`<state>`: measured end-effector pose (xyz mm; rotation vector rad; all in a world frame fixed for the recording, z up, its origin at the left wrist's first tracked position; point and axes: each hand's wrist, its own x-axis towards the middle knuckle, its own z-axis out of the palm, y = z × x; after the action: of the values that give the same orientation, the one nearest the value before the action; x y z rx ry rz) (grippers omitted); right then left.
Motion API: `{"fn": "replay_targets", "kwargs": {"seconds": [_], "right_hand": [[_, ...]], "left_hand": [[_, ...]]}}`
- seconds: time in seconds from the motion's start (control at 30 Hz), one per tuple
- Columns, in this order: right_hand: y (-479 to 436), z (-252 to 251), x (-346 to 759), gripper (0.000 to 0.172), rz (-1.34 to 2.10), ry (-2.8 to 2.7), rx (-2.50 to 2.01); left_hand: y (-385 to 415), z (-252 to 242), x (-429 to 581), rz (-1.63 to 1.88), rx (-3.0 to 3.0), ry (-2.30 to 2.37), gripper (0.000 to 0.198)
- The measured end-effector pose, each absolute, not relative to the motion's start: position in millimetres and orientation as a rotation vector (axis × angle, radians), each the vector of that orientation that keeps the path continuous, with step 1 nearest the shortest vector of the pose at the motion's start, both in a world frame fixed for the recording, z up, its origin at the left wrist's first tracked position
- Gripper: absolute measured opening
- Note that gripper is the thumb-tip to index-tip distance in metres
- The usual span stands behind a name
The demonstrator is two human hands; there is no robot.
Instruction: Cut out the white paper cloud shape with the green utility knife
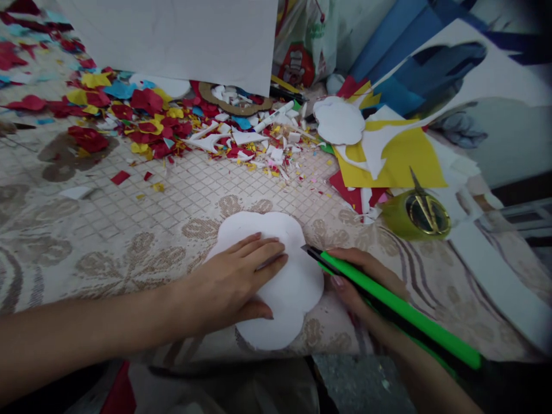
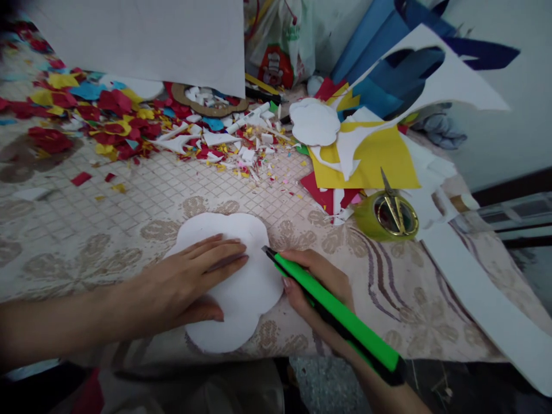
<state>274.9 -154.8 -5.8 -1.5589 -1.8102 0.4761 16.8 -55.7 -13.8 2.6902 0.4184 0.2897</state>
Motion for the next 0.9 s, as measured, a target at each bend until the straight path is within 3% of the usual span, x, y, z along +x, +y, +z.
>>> {"fn": "replay_targets", "kwargs": {"seconds": [0.5, 0.9], "right_hand": [[-144.0, -5.8, 283.3, 0.038, 0.617, -1.970, -1.387], [-143.5, -5.3, 283.5, 0.037, 0.538, -2.017, -1.375]], "left_hand": [[-53.0, -10.2, 16.3, 0.171, 2.702, 0.429, 0.066], [-52.6, -10.6, 15.4, 0.194, 2.730, 0.413, 0.070]]}}
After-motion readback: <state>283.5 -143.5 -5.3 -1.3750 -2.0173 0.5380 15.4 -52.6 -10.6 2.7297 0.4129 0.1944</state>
